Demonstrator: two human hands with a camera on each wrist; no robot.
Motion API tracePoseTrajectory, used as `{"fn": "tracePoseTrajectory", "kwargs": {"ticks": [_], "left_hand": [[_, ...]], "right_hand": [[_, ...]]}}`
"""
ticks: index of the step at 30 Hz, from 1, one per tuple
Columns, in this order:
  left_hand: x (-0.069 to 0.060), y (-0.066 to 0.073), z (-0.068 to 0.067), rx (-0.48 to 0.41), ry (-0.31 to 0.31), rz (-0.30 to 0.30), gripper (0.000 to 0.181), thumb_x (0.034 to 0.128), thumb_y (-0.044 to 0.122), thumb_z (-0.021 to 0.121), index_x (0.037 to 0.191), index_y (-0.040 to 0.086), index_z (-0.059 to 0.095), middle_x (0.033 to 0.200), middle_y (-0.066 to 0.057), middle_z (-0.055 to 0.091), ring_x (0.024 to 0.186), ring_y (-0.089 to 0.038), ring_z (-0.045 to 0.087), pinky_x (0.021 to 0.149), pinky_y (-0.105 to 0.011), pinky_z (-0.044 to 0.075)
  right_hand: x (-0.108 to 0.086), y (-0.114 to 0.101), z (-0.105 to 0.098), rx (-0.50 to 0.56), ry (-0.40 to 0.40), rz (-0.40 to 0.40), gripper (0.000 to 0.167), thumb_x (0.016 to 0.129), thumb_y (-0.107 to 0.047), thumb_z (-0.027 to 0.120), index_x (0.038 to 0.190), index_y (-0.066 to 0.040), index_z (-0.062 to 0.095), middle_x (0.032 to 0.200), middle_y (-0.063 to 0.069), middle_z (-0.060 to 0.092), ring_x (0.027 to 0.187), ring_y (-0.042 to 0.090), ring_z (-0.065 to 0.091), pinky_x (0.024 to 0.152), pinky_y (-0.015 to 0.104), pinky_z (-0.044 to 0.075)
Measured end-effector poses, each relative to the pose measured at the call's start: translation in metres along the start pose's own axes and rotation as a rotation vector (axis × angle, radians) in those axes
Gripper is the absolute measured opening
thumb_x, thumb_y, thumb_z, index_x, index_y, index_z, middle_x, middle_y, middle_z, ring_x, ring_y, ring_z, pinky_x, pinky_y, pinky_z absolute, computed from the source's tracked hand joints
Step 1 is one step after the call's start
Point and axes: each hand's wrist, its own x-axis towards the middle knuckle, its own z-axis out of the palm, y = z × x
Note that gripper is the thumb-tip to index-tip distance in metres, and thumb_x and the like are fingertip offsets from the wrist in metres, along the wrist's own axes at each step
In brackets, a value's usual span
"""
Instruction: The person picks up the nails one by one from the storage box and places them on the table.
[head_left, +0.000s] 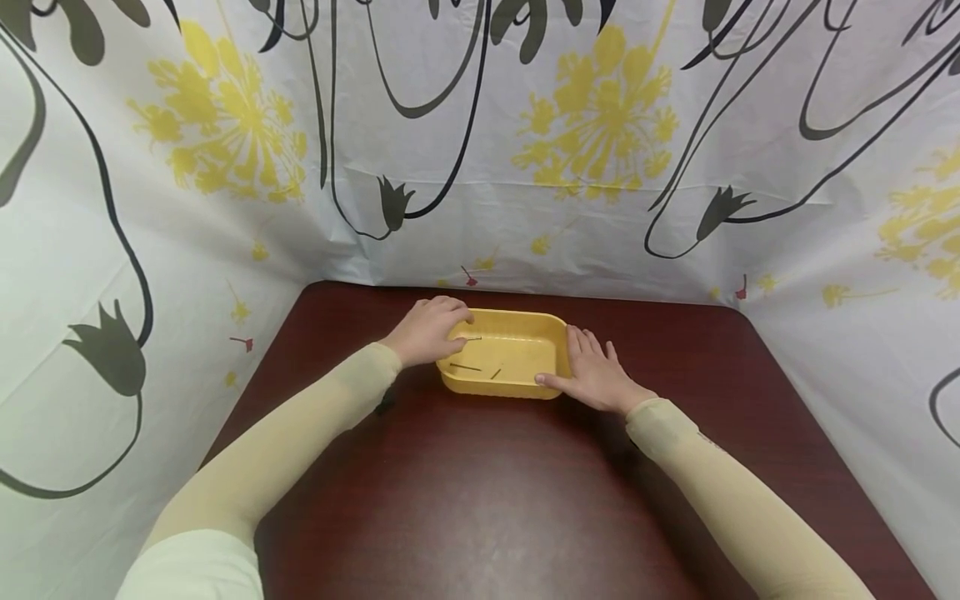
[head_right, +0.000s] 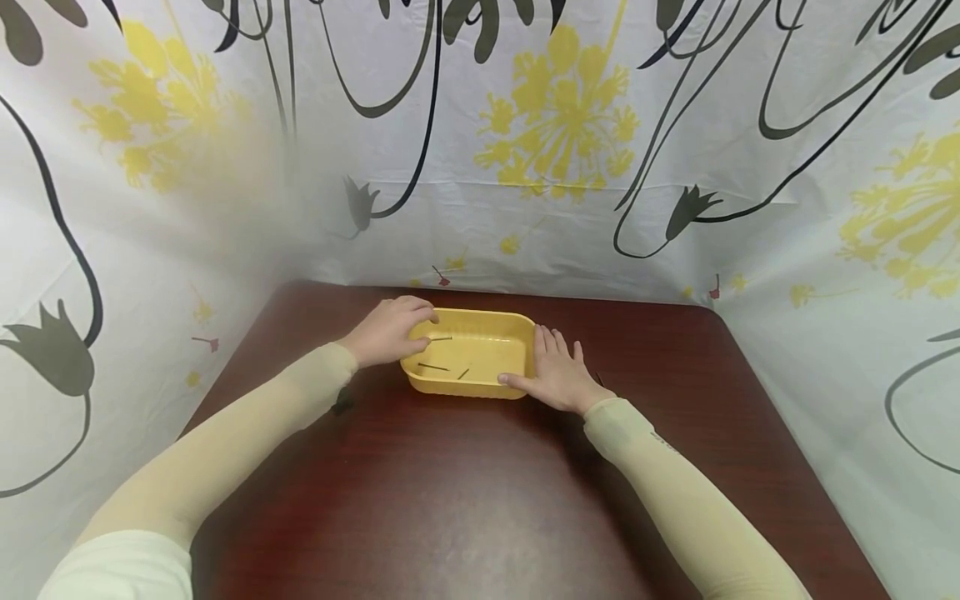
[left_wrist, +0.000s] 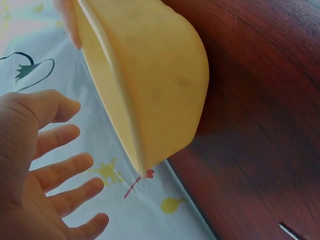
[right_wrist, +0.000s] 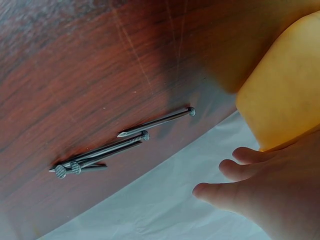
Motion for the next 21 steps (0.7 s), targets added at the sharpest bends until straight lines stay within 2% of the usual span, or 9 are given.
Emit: {"fn": "tracePoseTrajectory", "kwargs": {"ticks": [9, 14, 21], "left_hand": [[0.005, 0.006, 0.009, -0.014, -0.043, 0.045, 0.035, 0.0921, 0.027, 0.066, 0.126, 0.017, 0.068, 0.133, -0.003, 0.060, 0.128, -0.027, 0.049, 0.102, -0.050, 0.040], [0.007, 0.008, 0.013, -0.018, -0.102, 0.069, 0.033, 0.0897, 0.026, 0.068, 0.120, 0.016, 0.071, 0.128, -0.002, 0.063, 0.123, -0.026, 0.053, 0.100, -0.048, 0.042], [0.008, 0.010, 0.024, -0.027, -0.167, 0.065, 0.028, 0.0883, 0.026, 0.074, 0.114, 0.015, 0.073, 0.119, -0.003, 0.066, 0.108, -0.023, 0.060, 0.088, -0.042, 0.050]], "right_hand": [[0.001, 0.001, 0.002, -0.001, 0.010, 0.006, 0.127, 0.079, -0.092, 0.037, 0.161, 0.000, 0.004, 0.166, 0.018, 0.012, 0.151, 0.039, 0.012, 0.111, 0.071, 0.007], [0.001, 0.001, 0.003, -0.003, 0.011, 0.007, 0.127, 0.079, -0.092, 0.037, 0.161, -0.001, 0.005, 0.166, 0.018, 0.012, 0.151, 0.039, 0.012, 0.111, 0.071, 0.008], [0.001, 0.001, 0.002, 0.003, 0.015, 0.003, 0.127, 0.079, -0.092, 0.039, 0.160, 0.000, 0.005, 0.166, 0.018, 0.012, 0.151, 0.039, 0.012, 0.111, 0.072, 0.007]]}}
